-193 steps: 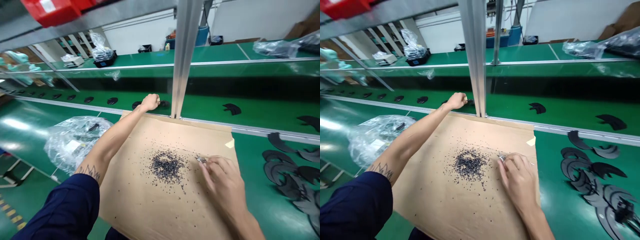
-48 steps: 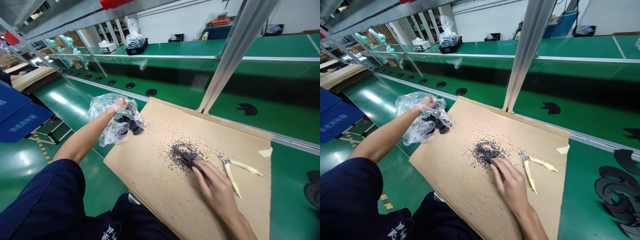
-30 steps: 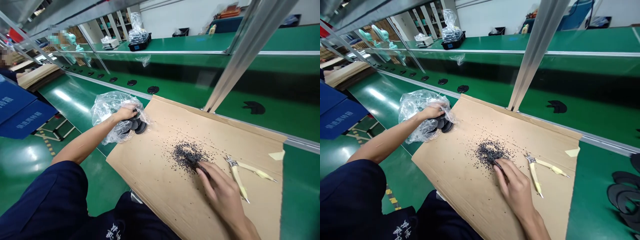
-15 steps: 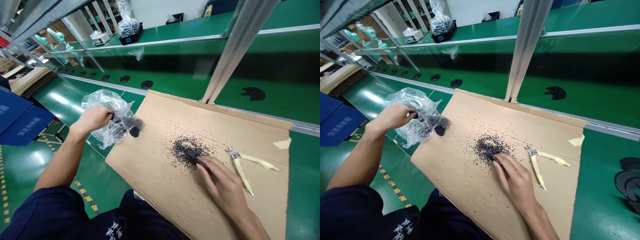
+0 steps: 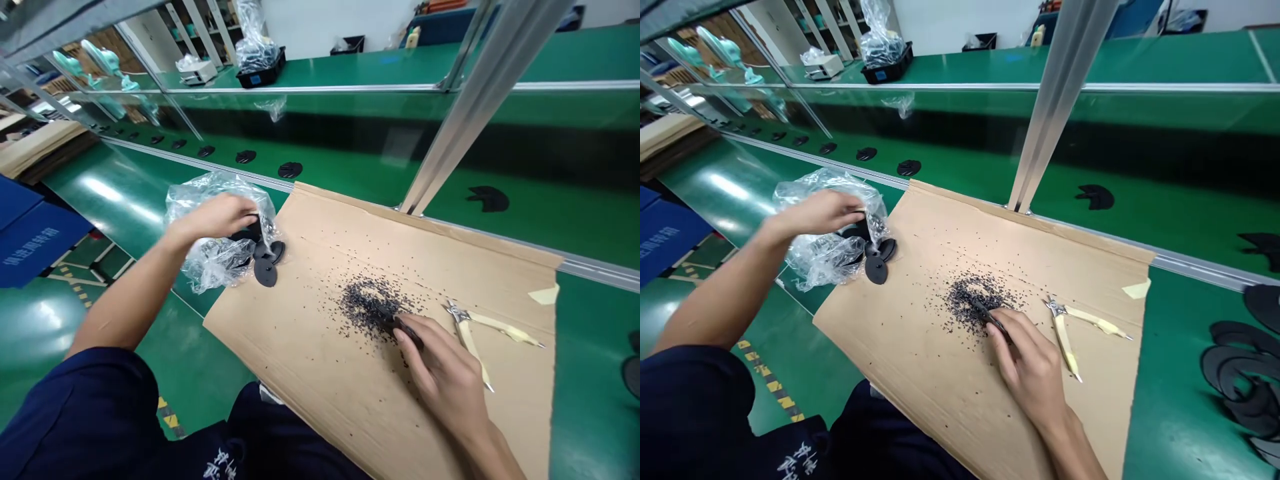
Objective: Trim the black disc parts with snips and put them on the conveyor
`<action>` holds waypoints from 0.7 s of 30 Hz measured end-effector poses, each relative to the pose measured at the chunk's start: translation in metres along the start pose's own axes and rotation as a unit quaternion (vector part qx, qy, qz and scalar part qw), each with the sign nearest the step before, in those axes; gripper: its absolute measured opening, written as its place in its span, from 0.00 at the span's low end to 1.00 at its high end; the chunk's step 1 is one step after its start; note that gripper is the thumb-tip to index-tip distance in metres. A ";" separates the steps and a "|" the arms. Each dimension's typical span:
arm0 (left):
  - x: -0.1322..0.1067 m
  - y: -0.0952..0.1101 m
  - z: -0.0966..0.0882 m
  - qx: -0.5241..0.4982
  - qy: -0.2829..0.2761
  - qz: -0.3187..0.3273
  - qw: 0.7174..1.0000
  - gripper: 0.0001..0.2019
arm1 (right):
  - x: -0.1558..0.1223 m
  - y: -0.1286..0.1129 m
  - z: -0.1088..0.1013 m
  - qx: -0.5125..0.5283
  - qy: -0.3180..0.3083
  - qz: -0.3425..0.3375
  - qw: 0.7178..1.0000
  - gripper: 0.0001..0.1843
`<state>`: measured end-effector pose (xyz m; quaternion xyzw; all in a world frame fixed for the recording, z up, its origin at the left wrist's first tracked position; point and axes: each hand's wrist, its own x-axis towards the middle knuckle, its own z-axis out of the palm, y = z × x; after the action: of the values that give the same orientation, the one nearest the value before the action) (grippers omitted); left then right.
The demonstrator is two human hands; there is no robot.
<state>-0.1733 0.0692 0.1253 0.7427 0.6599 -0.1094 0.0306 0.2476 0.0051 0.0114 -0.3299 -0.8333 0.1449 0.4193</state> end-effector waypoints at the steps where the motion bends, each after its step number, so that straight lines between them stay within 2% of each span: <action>1: 0.013 0.003 0.007 0.001 0.020 -0.038 0.999 0.11 | 0.000 0.000 0.000 -0.001 0.001 0.000 1.000 0.10; 4: 0.034 0.005 0.012 0.004 0.048 -0.083 0.995 0.09 | -0.001 -0.001 -0.001 0.006 0.005 0.010 1.000 0.09; 7: 0.017 0.004 -0.006 -0.032 0.094 -0.065 0.993 0.08 | -0.003 0.001 -0.003 0.029 0.014 0.043 0.999 0.09; 9: -0.004 0.009 -0.019 -0.131 0.138 -0.031 0.981 0.07 | -0.004 0.001 -0.005 0.054 0.025 0.087 0.994 0.07; 11: -0.019 0.024 -0.023 -0.283 0.175 0.005 0.943 0.10 | -0.004 0.000 -0.005 0.092 0.031 0.154 0.983 0.05; 14: -0.023 0.065 -0.007 -0.489 0.184 0.049 0.851 0.12 | 0.000 -0.006 -0.004 0.169 0.029 0.282 0.944 0.10; 17: -0.014 0.120 0.023 -0.591 0.150 0.108 0.785 0.10 | 0.007 -0.016 0.000 0.248 0.027 0.386 0.888 0.17; 19: -0.011 0.154 0.041 -0.583 0.190 0.161 0.773 0.08 | 0.012 -0.022 0.004 0.314 0.019 0.432 0.845 0.21; 21: -0.009 0.181 0.057 -0.518 0.276 0.231 0.776 0.04 | 0.016 -0.024 0.007 0.396 0.007 0.477 0.785 0.22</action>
<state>-0.0026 0.0271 0.0541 0.7432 0.4054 0.4692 0.2512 0.2243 -0.0016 0.0293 -0.4913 -0.4362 0.6410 0.3968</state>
